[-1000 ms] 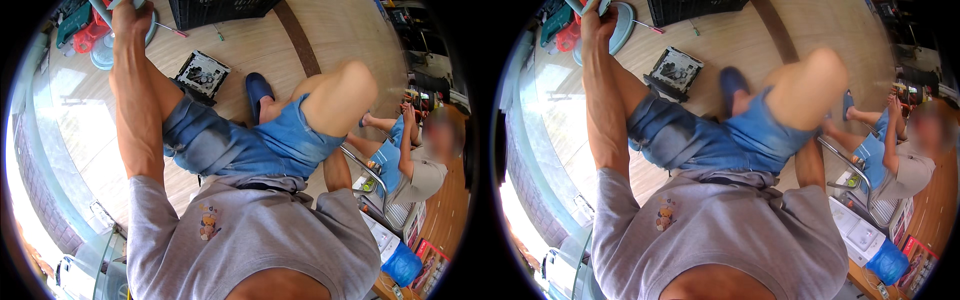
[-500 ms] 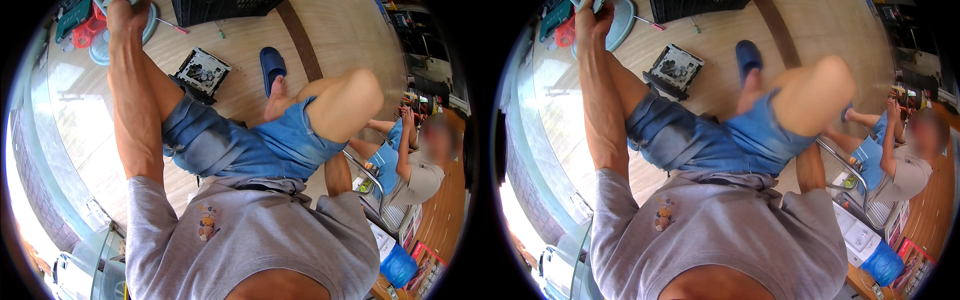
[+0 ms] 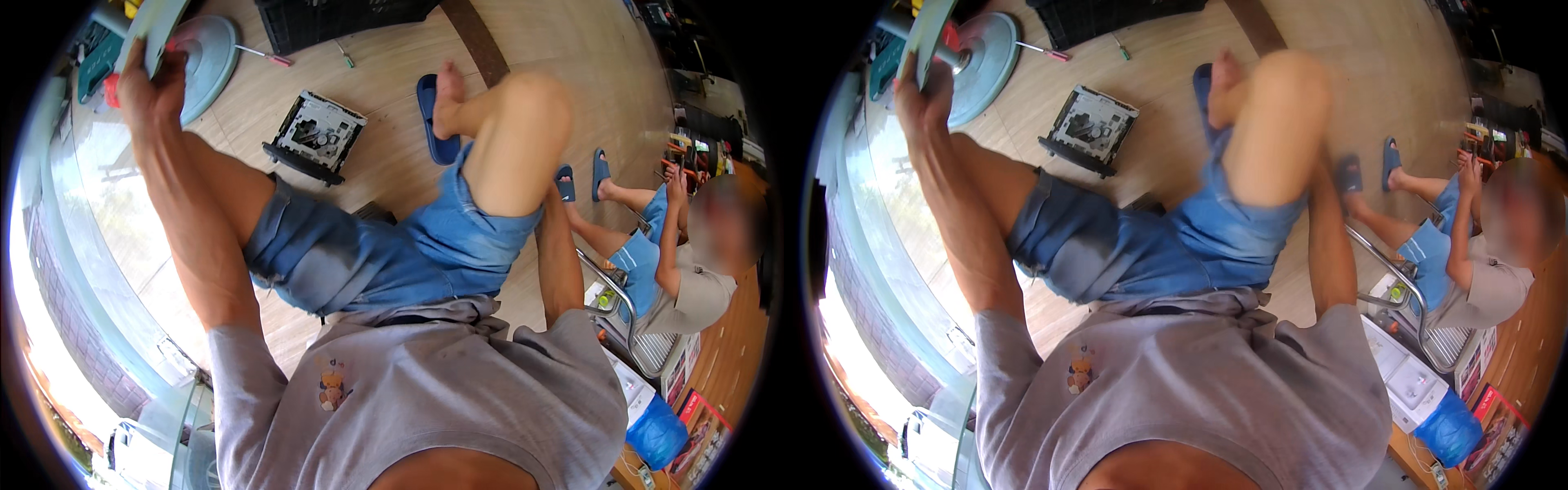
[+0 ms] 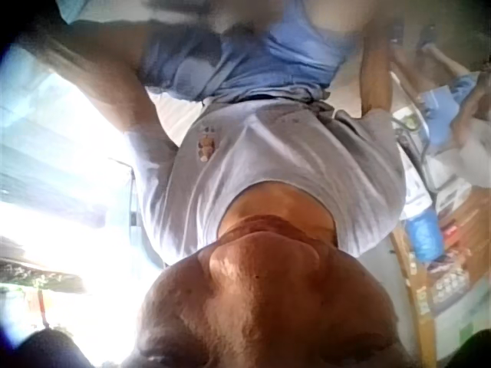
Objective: The person disassembles a car stereo using a screwdriver. They remove screws from the metal housing and then lift the top cover to expose the internal components.
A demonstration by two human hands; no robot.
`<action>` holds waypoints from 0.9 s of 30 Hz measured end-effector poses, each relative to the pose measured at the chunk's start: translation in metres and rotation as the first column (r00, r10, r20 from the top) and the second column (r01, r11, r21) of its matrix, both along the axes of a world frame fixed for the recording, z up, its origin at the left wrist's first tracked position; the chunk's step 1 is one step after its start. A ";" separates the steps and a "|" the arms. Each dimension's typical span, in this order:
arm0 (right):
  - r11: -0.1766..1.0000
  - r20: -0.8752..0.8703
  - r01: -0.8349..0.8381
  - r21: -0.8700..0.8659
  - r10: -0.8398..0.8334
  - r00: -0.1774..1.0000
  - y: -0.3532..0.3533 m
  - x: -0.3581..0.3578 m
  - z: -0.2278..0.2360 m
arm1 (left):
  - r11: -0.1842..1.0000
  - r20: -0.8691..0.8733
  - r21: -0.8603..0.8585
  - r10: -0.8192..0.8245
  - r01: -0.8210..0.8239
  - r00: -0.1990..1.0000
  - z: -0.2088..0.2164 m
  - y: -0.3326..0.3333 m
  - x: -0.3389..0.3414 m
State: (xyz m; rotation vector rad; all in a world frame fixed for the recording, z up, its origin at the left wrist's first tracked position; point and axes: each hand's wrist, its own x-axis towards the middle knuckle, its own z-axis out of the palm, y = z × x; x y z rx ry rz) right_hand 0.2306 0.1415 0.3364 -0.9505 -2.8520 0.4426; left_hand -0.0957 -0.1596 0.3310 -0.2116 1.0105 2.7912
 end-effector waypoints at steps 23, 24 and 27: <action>0.781 0.229 0.168 -0.601 -0.033 0.973 0.079 0.187 -0.301 | 1.000 0.130 -0.028 0.017 -0.013 0.991 0.017 -0.051 0.012; 0.808 0.242 0.224 -0.545 -0.104 0.965 0.085 0.180 -0.301 | 0.999 0.114 -0.033 0.025 -0.021 0.993 0.016 -0.047 0.012; 0.764 0.138 0.309 -0.567 -0.281 0.950 0.098 0.161 -0.298 | 0.997 0.149 -0.036 0.071 -0.066 0.986 0.014 -0.035 0.016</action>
